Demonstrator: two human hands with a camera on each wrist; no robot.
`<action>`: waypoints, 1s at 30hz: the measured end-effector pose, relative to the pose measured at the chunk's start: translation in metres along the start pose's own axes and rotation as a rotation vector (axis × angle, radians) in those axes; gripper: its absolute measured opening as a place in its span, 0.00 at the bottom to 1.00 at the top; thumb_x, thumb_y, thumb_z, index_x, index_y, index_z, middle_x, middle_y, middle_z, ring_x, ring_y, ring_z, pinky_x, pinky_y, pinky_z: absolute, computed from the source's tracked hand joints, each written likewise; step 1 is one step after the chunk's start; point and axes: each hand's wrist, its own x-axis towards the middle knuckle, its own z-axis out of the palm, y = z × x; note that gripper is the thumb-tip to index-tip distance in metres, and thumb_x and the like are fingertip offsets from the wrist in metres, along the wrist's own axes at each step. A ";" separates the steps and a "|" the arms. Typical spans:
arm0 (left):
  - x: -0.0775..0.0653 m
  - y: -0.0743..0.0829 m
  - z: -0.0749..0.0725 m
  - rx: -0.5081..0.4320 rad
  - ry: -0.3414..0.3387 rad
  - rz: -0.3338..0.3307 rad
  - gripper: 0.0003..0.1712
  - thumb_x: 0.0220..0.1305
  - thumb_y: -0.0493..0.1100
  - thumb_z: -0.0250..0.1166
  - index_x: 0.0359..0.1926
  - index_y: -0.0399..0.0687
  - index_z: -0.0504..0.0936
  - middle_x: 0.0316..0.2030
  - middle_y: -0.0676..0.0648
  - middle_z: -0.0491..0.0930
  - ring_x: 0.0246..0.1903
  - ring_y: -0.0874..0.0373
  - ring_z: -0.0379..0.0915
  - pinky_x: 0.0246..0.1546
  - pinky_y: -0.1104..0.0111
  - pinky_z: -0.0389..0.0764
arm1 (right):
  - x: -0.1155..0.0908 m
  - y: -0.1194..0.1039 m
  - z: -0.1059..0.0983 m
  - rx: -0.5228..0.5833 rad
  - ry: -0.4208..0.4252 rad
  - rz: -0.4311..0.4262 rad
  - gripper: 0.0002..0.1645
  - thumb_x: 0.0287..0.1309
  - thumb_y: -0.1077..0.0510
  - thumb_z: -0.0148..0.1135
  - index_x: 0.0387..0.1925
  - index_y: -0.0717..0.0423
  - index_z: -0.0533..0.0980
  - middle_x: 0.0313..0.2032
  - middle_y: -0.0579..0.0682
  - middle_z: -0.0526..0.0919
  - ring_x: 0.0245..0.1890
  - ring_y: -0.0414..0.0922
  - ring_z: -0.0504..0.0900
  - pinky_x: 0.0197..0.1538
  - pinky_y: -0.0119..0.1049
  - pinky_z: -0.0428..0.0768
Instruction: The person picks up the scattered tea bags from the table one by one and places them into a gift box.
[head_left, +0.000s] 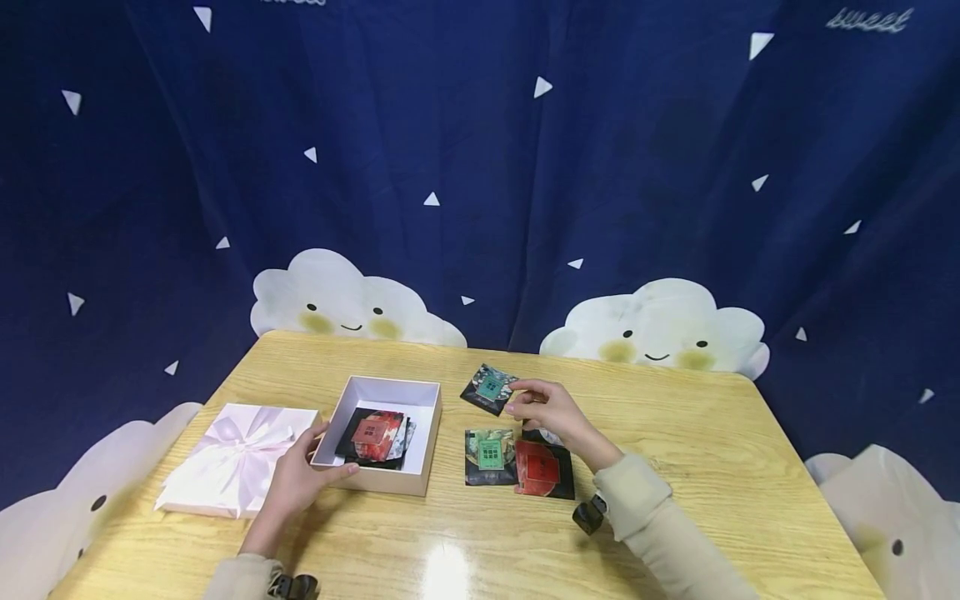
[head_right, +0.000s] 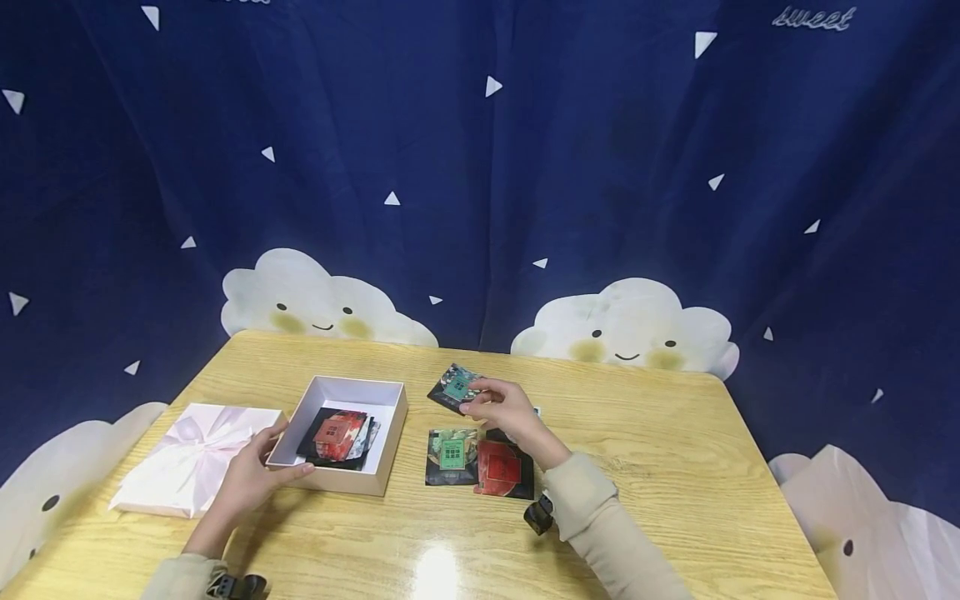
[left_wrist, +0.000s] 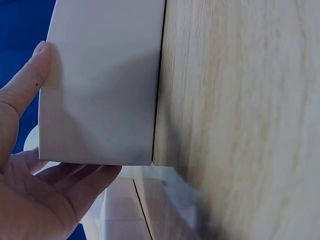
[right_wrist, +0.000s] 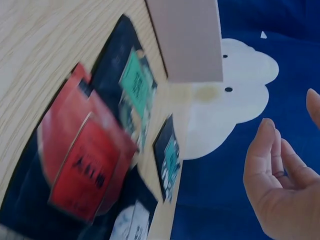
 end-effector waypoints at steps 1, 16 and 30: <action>0.000 0.000 0.000 0.003 -0.001 -0.003 0.48 0.40 0.45 0.76 0.61 0.33 0.62 0.51 0.26 0.70 0.50 0.35 0.69 0.48 0.50 0.71 | -0.001 0.002 -0.002 -0.012 0.005 0.003 0.28 0.50 0.59 0.65 0.54 0.64 0.71 0.32 0.51 0.77 0.34 0.53 0.77 0.37 0.45 0.79; 0.000 0.000 0.000 0.008 -0.005 -0.006 0.49 0.41 0.45 0.76 0.61 0.33 0.62 0.52 0.26 0.69 0.50 0.36 0.69 0.49 0.51 0.71 | -0.009 0.032 -0.043 -0.138 0.108 0.020 0.29 0.49 0.59 0.67 0.54 0.64 0.70 0.32 0.51 0.75 0.30 0.45 0.74 0.35 0.48 0.78; 0.000 0.000 0.001 0.000 -0.004 -0.007 0.49 0.41 0.45 0.76 0.62 0.32 0.61 0.52 0.26 0.69 0.50 0.37 0.69 0.48 0.51 0.71 | -0.006 0.066 -0.070 -0.234 0.153 0.077 0.36 0.45 0.58 0.70 0.56 0.68 0.67 0.44 0.65 0.69 0.34 0.47 0.69 0.31 0.43 0.76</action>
